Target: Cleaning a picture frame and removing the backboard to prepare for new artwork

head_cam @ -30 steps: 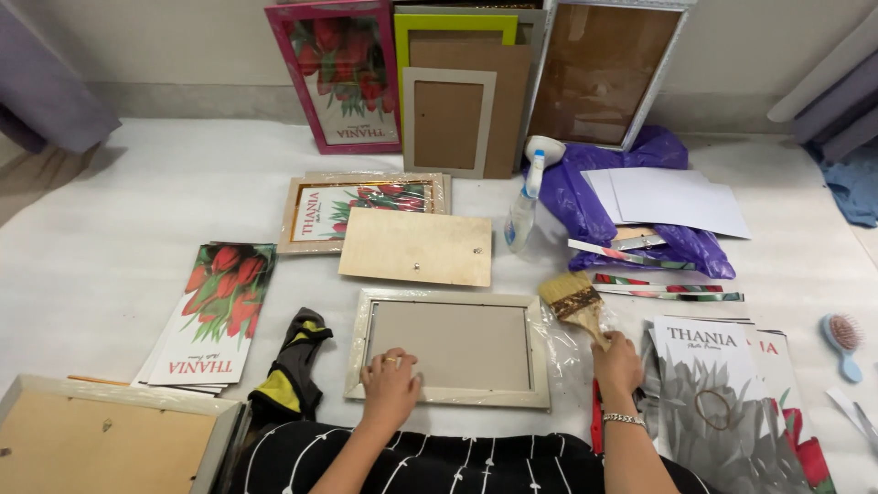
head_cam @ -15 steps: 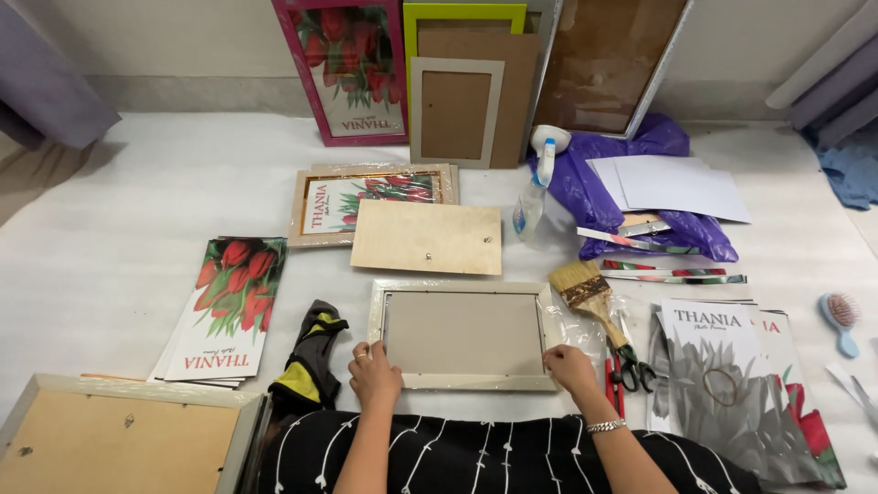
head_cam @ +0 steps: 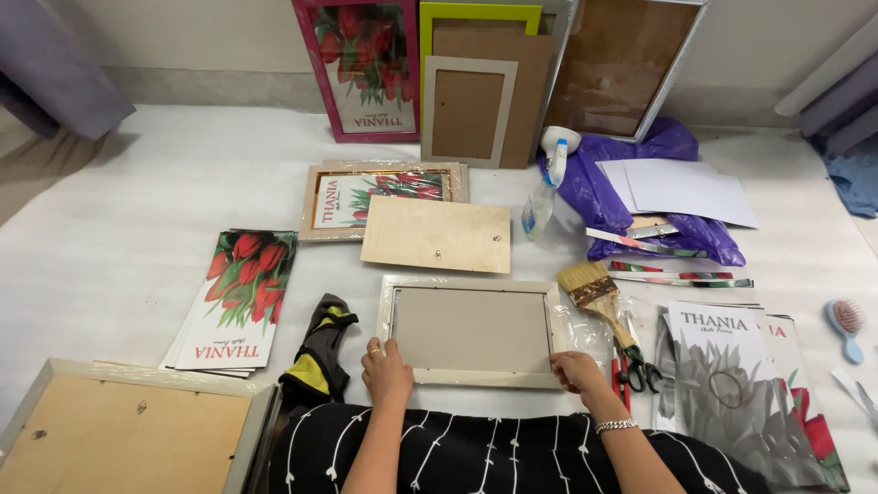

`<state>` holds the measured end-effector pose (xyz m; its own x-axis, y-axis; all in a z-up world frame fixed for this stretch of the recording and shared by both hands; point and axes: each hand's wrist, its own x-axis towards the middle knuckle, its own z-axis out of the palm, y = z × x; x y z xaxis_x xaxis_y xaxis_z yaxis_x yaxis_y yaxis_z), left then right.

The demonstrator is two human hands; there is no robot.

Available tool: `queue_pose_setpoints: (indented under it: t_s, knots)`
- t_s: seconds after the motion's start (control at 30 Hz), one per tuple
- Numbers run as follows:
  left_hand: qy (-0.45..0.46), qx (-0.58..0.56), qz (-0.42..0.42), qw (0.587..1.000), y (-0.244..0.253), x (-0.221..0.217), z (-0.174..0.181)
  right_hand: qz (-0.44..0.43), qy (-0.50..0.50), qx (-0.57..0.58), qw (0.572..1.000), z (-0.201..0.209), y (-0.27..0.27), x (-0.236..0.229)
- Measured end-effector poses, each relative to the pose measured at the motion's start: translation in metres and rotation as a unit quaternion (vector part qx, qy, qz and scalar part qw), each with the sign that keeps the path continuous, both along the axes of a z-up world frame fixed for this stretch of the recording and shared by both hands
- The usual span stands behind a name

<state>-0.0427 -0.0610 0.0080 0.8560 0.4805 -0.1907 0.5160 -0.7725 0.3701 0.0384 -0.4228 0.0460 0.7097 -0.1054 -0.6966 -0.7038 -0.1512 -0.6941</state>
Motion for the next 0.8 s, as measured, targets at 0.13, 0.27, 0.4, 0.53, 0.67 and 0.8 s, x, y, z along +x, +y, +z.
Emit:
queue_pose_setpoints:
  t_s: [0.13,0.27,0.4,0.53,0.67,0.8]
  knots:
    - [0.001,0.015,-0.007,1.000,0.000,0.001,-0.002,-0.006,0.011,-0.018,1.000,0.012,0.004,-0.002]
    - [0.027,-0.015,0.002,1.000,-0.001,0.002,0.013,-0.010,0.022,-0.038,0.999,0.022,0.008,-0.004]
    - [0.056,-0.004,0.014,0.998,0.000,0.004,-0.004,0.004,0.008,-0.077,0.997,0.006,0.007,-0.003]
    - [0.057,0.011,0.008,0.998,0.001,0.002,-0.007,0.000,0.015,-0.060,0.998,-0.021,-0.006,0.002]
    - [0.054,0.004,0.012,0.998,0.002,0.003,-0.004,-0.014,0.042,-0.034,0.998,-0.013,-0.008,0.003]
    - [0.072,-0.019,0.022,0.997,0.004,0.006,-0.008,-0.013,0.038,-0.011,0.999,-0.029,-0.013,0.005]
